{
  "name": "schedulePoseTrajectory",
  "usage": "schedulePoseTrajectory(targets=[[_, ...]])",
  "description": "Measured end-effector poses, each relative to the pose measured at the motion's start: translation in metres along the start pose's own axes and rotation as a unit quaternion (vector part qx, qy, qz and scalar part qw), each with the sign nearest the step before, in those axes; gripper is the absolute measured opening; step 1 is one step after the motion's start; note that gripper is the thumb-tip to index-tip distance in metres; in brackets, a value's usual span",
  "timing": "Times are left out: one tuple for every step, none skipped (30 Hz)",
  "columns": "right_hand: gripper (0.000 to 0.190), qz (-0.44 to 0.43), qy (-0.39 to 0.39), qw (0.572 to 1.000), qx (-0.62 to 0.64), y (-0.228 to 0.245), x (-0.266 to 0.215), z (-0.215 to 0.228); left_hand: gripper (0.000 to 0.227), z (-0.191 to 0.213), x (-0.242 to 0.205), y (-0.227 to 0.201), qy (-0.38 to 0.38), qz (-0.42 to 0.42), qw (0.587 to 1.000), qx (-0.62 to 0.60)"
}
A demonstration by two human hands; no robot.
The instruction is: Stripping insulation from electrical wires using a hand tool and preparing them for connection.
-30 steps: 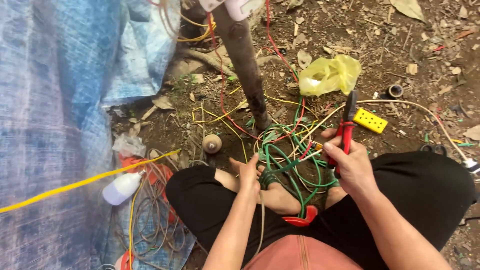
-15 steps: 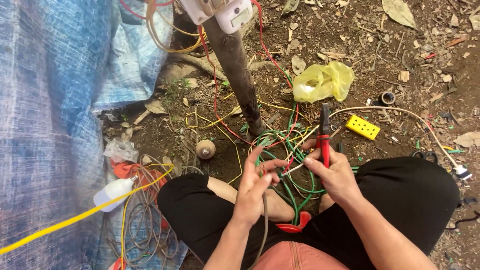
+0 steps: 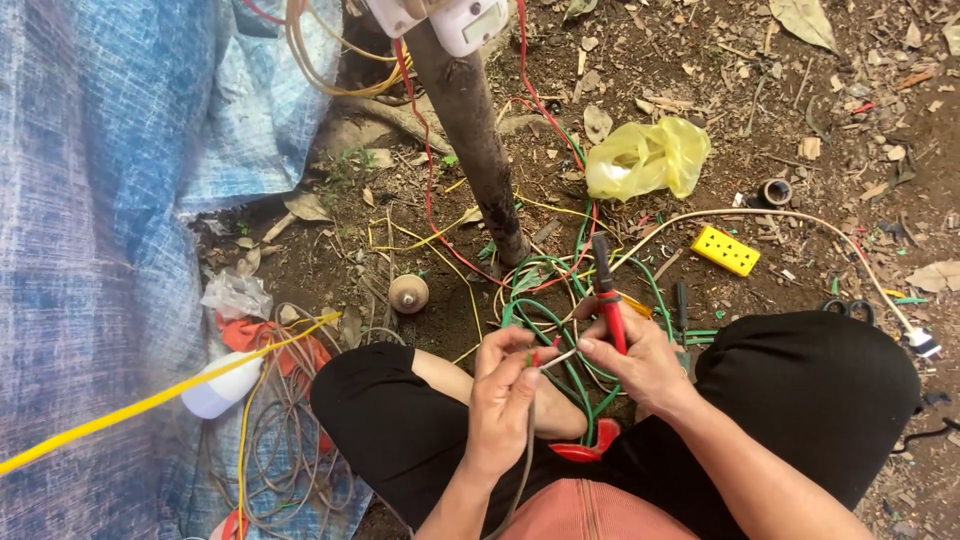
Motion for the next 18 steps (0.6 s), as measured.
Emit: schedulePoseTrajectory(targets=[[0.013, 0.000, -0.001, 1.000, 0.000, 0.003, -0.001, -0.003, 0.045, -0.002, 0.001, 0.001, 0.001, 0.000, 1.000, 0.000], [0.010, -0.003, 0.013, 1.000, 0.020, 0.006, -0.002, -0.009, 0.037, -0.005, 0.002, 0.003, 0.013, 0.001, 1.000, 0.008], [0.020, -0.005, 0.026, 0.999, 0.039, 0.010, -0.002, -0.014, 0.030, -0.009, 0.005, 0.004, 0.025, 0.002, 1.000, 0.017], [0.020, -0.006, 0.024, 0.999, 0.039, 0.005, -0.003, -0.016, 0.030, -0.010, 0.004, 0.003, 0.027, 0.002, 1.000, 0.016], [0.016, 0.000, 0.035, 0.998, 0.056, 0.002, -0.004, -0.021, 0.030, -0.006, 0.003, 0.002, -0.004, -0.002, 0.999, 0.039], [0.012, 0.006, 0.047, 0.996, 0.073, -0.001, -0.005, -0.025, 0.031, -0.003, 0.001, 0.001, -0.035, -0.006, 0.997, 0.062], [0.012, 0.005, 0.045, 0.996, 0.073, -0.001, -0.006, -0.023, 0.031, -0.001, 0.000, 0.003, -0.033, -0.005, 0.998, 0.061], [0.012, 0.013, 0.050, 0.997, 0.061, 0.002, -0.006, -0.023, 0.031, -0.003, -0.001, 0.006, -0.004, 0.007, 0.998, 0.065], [0.013, 0.020, 0.056, 0.997, 0.049, 0.004, -0.007, -0.022, 0.038, -0.004, -0.004, 0.010, 0.023, 0.020, 0.997, 0.070], [0.013, 0.019, 0.056, 0.997, 0.048, 0.005, -0.008, -0.020, 0.038, -0.004, -0.005, 0.012, 0.024, 0.020, 0.997, 0.069], [0.015, 0.019, 0.063, 0.997, 0.048, 0.006, -0.008, -0.020, 0.043, -0.002, -0.007, 0.020, 0.025, 0.059, 0.998, 0.024], [0.016, 0.018, 0.070, 0.996, 0.048, 0.008, -0.008, -0.020, 0.049, -0.002, -0.009, 0.028, 0.026, 0.097, 0.995, -0.021], [0.016, 0.018, 0.070, 0.996, 0.048, 0.009, -0.009, -0.020, 0.049, 0.000, -0.009, 0.027, 0.025, 0.097, 0.995, -0.021], [0.029, 0.006, 0.078, 0.995, 0.055, 0.008, -0.009, -0.020, 0.027, 0.004, -0.008, 0.024, 0.013, 0.088, 0.996, -0.013], [0.042, -0.007, 0.084, 0.995, 0.062, 0.006, -0.010, -0.020, 0.013, 0.006, -0.007, 0.021, 0.002, 0.079, 0.997, -0.006], [0.042, -0.008, 0.083, 0.995, 0.062, 0.009, -0.011, -0.019, 0.013, 0.007, -0.007, 0.018, 0.002, 0.079, 0.997, -0.007], [0.032, 0.009, 0.088, 0.995, 0.041, 0.015, -0.012, -0.019, 0.017, 0.008, -0.006, 0.013, 0.004, 0.070, 0.997, 0.012], [0.027, 0.026, 0.093, 0.995, 0.019, 0.020, -0.013, -0.019, 0.021, 0.009, -0.006, 0.009, 0.005, 0.060, 0.998, 0.032]])
Point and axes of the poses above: each hand's wrist, its own x-axis towards the middle knuckle, its own z-axis out of the back of the hand, y = z × x, the point moved 8 cm from there along x, towards the middle knuckle, and after that the axes turned 1 degree about -y, right-handed, at the moved point
